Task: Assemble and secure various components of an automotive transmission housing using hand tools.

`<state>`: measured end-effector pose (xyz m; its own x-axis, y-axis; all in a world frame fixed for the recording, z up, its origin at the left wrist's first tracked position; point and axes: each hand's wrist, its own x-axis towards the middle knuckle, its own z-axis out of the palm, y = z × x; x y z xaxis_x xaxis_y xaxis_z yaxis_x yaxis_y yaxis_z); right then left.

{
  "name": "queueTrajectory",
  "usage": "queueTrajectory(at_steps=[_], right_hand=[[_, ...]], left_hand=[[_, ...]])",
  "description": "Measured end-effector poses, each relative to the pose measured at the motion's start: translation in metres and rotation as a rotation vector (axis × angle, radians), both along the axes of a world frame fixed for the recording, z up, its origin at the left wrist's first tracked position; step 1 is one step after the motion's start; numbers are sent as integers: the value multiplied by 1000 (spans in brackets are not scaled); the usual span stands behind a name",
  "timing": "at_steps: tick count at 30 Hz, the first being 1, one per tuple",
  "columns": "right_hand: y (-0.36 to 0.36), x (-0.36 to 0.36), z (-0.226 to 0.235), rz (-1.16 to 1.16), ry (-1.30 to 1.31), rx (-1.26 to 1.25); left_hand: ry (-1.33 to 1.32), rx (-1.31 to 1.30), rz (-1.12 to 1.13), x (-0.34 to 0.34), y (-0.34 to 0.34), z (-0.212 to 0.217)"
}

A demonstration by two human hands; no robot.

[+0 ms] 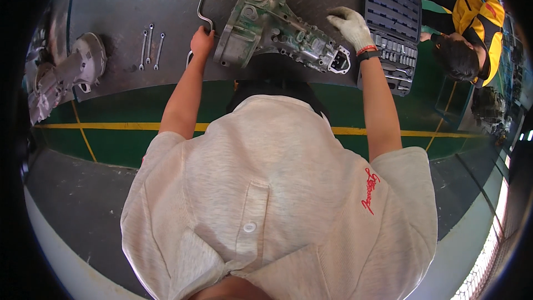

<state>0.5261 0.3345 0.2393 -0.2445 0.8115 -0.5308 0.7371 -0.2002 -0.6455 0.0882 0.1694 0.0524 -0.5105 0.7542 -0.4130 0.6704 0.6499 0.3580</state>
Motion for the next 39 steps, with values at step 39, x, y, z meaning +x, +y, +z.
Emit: queueTrajectory(at_steps=[39], right_hand=[[-78,-85,381,215,1529,251]], left_hand=[[-824,966,-433,192,44,460]])
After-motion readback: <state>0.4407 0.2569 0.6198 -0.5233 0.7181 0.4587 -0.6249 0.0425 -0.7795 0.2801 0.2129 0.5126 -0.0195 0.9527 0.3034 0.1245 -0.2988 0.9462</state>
